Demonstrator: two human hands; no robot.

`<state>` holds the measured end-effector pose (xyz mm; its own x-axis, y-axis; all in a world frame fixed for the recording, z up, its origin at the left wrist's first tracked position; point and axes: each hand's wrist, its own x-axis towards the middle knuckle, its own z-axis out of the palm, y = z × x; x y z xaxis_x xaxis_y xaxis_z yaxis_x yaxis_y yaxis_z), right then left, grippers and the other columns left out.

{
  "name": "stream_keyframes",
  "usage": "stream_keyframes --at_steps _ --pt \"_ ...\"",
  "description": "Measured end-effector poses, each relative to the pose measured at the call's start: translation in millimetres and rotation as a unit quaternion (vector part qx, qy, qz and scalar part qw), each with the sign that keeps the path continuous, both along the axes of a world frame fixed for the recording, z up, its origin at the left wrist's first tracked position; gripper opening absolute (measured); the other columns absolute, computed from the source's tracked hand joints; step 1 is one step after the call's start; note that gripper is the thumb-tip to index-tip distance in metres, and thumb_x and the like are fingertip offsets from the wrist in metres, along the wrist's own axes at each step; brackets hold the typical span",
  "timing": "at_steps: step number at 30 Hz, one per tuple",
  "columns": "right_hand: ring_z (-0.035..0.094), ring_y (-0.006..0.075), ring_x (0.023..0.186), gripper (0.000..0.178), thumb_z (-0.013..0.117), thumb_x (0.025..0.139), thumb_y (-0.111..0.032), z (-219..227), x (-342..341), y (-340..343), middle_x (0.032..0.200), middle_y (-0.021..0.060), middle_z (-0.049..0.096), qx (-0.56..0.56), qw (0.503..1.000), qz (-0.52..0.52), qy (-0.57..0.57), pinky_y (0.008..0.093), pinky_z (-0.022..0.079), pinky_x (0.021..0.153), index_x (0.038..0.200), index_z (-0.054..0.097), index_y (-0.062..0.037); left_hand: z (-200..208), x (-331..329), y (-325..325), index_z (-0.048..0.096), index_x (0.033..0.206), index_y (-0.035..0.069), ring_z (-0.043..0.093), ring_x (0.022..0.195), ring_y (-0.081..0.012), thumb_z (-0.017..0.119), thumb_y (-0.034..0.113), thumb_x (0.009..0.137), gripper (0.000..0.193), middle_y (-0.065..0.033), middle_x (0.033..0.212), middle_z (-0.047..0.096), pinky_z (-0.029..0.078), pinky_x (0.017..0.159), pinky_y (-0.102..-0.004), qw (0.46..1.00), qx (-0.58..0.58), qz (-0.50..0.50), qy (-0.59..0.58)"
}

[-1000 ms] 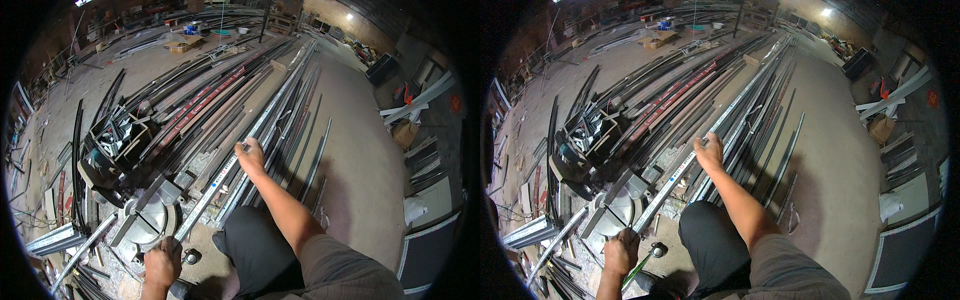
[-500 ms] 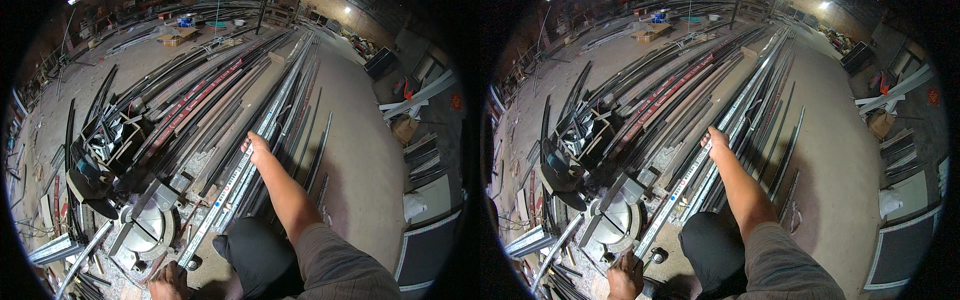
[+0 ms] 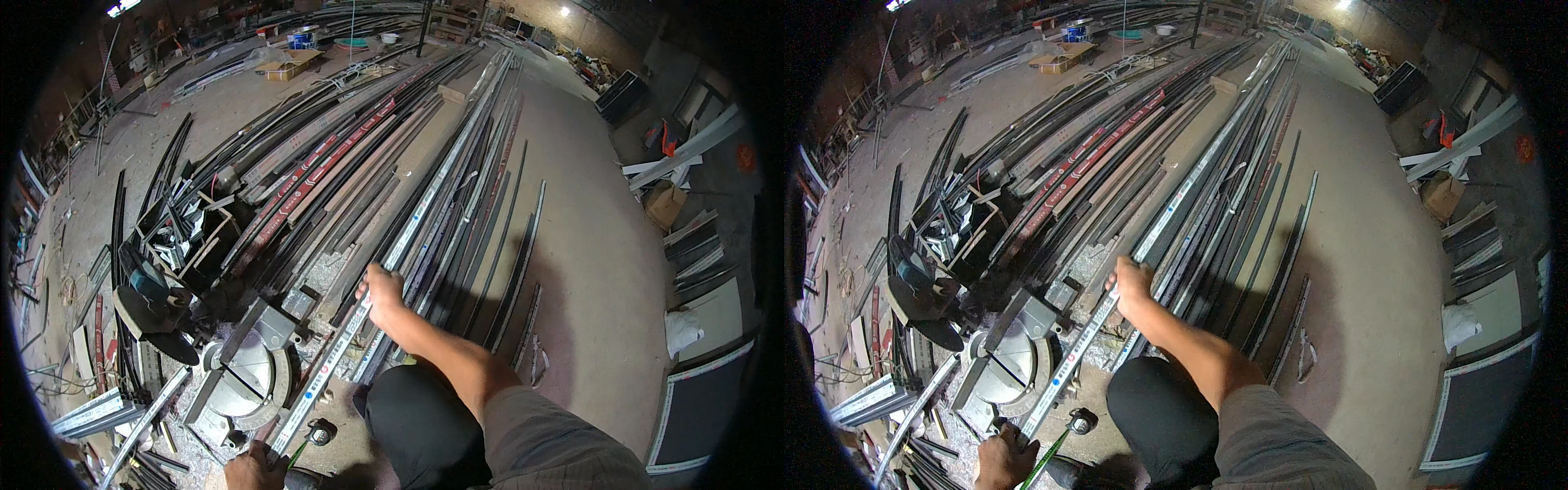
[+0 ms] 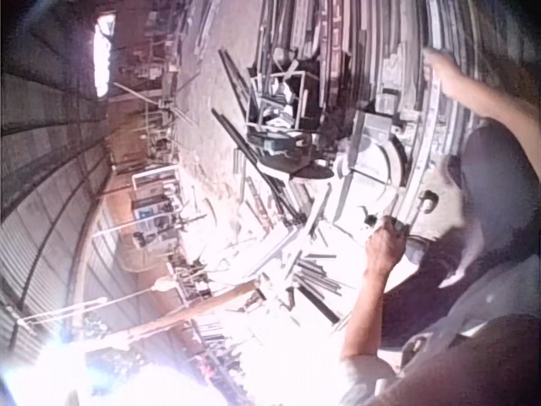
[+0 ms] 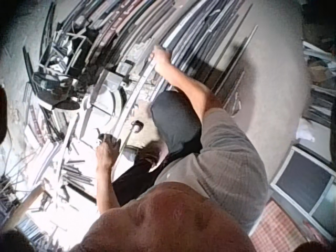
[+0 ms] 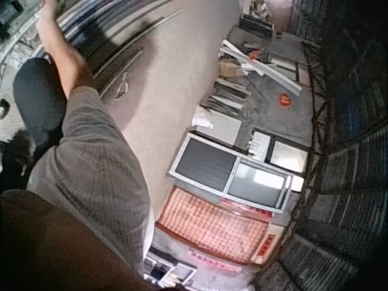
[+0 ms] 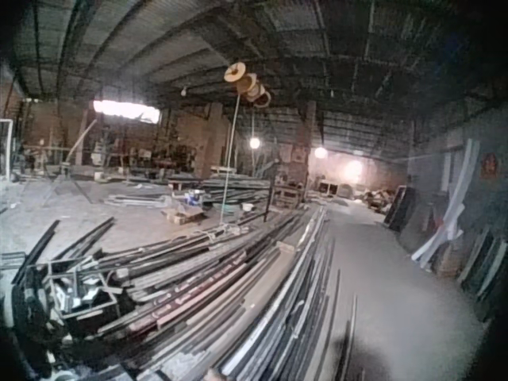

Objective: The person measures and marks metal profiles using a tape measure and marker, then cuts them to size using a miter saw. The person repeats this process for multiple pieces, handling the profiles and tools throughout.

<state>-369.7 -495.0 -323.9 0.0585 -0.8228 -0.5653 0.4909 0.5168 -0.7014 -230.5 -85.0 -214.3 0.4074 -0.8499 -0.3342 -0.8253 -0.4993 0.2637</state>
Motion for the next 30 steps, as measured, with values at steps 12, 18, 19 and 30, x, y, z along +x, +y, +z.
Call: stream_keyframes --at_steps 12,18,19,30 --pt "0.052 0.0173 0.056 0.023 0.076 0.101 -0.017 -56 -42 -89 0.074 0.0034 0.056 0.033 0.997 -0.032 -0.066 0.0369 0.048 0.049 0.09 0.057 -0.0108 -59 6 31 0.064 0.104 0.005 0.071 0.068 -0.0477 0.072 0.037 0.101 0.033 -0.0235 0.074 0.071 0.058 0.064 -0.0585 0.998 -0.03 -0.054 0.018" --pt "0.046 0.016 0.054 0.019 0.066 0.101 -0.013 24 48 -115 0.071 0.0028 0.049 -0.074 0.988 0.001 -0.133 0.0377 0.047 0.049 0.088 0.052 -0.0119 26 72 24 0.065 0.112 0.004 0.07 0.065 -0.046 0.071 0.03 0.1 0.03 -0.0219 0.077 0.072 0.057 0.06 -0.0561 0.997 0.005 0.047 -0.054" --pt "0.047 0.0161 0.054 0.019 0.065 0.101 -0.012 46 75 -95 0.071 0.0031 0.049 -0.064 0.991 -0.004 -0.12 0.0379 0.047 0.049 0.088 0.051 -0.0115 20 90 40 0.065 0.115 0.004 0.071 0.066 -0.0457 0.072 0.029 0.099 0.031 -0.0216 0.079 0.073 0.057 0.059 -0.056 0.992 -0.035 0.006 -0.124" --pt "0.047 0.0174 0.053 0.014 0.064 0.099 -0.01 -97 69 -51 0.072 0.0052 0.05 0.041 0.999 -0.005 0.025 0.0401 0.043 0.047 0.095 0.052 -0.0037 -135 87 88 0.064 0.116 -0.001 0.072 0.077 -0.0468 0.076 0.027 0.098 0.035 -0.0244 0.083 0.074 0.059 0.07 -0.0564 0.997 0.039 -0.019 0.062"
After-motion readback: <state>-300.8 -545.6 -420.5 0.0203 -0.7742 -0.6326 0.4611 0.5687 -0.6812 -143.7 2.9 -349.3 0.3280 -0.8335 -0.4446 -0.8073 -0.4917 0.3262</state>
